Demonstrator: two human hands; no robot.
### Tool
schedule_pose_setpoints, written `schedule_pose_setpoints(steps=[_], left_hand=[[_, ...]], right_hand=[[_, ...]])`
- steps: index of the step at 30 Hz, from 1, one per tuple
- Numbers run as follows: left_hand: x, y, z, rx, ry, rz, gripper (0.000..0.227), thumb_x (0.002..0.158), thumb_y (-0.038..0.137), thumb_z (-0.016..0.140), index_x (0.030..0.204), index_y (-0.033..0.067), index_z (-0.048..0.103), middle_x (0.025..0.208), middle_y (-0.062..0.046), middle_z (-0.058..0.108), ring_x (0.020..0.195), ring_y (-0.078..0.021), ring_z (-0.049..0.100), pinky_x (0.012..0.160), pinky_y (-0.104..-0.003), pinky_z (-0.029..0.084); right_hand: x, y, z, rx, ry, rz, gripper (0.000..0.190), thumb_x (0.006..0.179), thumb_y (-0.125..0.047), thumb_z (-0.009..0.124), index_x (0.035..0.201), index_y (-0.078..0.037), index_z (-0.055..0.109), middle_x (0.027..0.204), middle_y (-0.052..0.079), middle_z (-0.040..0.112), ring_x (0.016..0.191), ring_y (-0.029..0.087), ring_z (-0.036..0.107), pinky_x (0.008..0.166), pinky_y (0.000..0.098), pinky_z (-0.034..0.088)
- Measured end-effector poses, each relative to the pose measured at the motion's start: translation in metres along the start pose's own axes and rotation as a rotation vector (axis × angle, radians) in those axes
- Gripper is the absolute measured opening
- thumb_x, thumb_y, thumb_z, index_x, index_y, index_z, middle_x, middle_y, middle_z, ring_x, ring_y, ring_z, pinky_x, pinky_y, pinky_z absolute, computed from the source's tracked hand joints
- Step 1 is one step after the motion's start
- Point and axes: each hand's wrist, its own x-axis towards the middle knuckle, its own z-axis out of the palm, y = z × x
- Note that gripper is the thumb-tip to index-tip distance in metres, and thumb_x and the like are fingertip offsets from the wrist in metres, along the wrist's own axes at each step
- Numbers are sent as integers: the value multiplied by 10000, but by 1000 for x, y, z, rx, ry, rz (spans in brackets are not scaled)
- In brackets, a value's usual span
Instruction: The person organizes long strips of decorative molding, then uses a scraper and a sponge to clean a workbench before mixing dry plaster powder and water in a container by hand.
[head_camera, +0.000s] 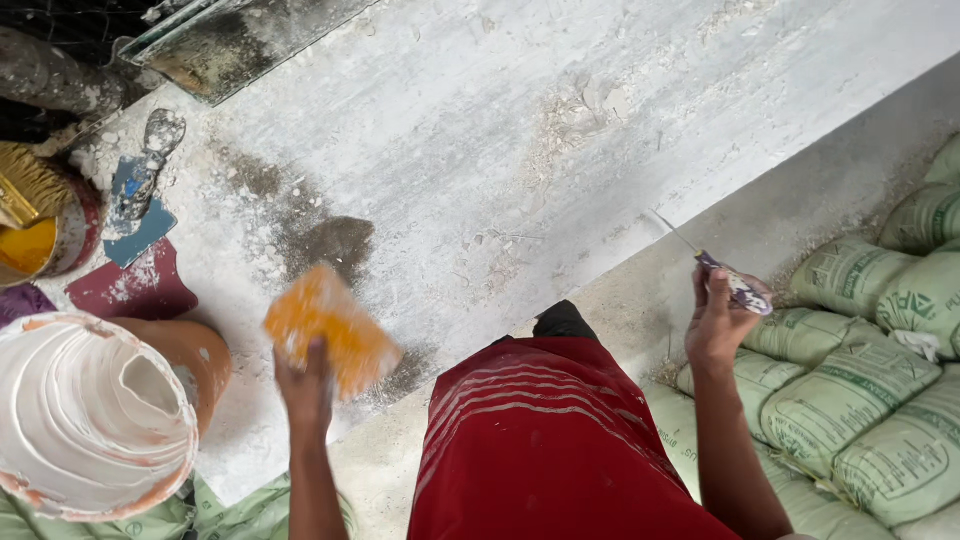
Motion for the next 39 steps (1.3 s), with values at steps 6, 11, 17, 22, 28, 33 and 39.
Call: schedule_pose_setpoints(steps=[6, 11, 17, 22, 28, 33, 39], left_hand=[[-19, -66, 23, -74, 163, 72, 488, 966, 100, 629, 1397, 135, 402, 1227, -133, 612, 994, -202, 623, 788, -330, 533], [-23, -14, 337, 151, 22, 417, 642, 973, 113, 677, 1483, -71, 334, 1276, -409, 582, 1178, -526, 622, 1013, -642, 438], [-40, 77, 567, 385, -115, 262, 647, 936, 436, 586, 1495, 348, 272, 1104, -90, 747, 1017, -311, 769, 887, -448, 631], [-34, 22, 441, 262, -129, 343, 714, 982, 322, 651, 1559, 144, 271, 1205, -299, 688, 1107, -453, 717, 959, -583, 565], [-88, -74, 102, 54, 223, 94, 701, 1092, 262, 683, 1633, 166, 248, 1079, -174, 634, 849, -270, 686, 684, -392, 565], [-88, -144, 81, 661, 327, -193, 836, 1068, 674, 611, 1653, 228, 214, 1088, -278, 686, 901, -438, 705, 662, -557, 540], [-98, -90, 434, 237, -287, 217, 413, 1093, 112, 475, 1466, -65, 489, 1114, -287, 647, 987, -393, 662, 954, -497, 469]], right_hand=[[64, -9, -28, 82, -25, 128, 385, 992, -220, 765, 1158, -164, 421, 1221, 106, 608, 1168, 231, 719, 983, 271, 668], [109, -23, -35, 80, -100, 38, 323, 1090, -100, 660, 1152, -211, 363, 1152, 37, 573, 1056, 168, 728, 1009, 342, 682], [146, -46, -53, 45, -213, -74, 325, 1060, -100, 689, 1119, -181, 380, 1076, 18, 554, 1044, 161, 693, 1003, 356, 661], [180, -2, -121, -24, -287, 3, 327, 1105, -129, 645, 1188, -187, 335, 1235, 89, 527, 1163, 230, 652, 1065, 458, 624], [195, 30, -154, -12, -286, 110, 326, 1104, -44, 624, 1206, -150, 333, 1227, 110, 485, 1116, 250, 669, 1058, 462, 642], [199, 25, -134, -29, -287, 109, 347, 1099, 2, 611, 1207, -162, 325, 1239, 96, 495, 1066, 253, 689, 1023, 449, 673], [180, -15, -72, -48, -323, 9, 420, 1082, -16, 669, 1230, -175, 310, 1275, 77, 472, 1142, 259, 662, 1059, 482, 647]])
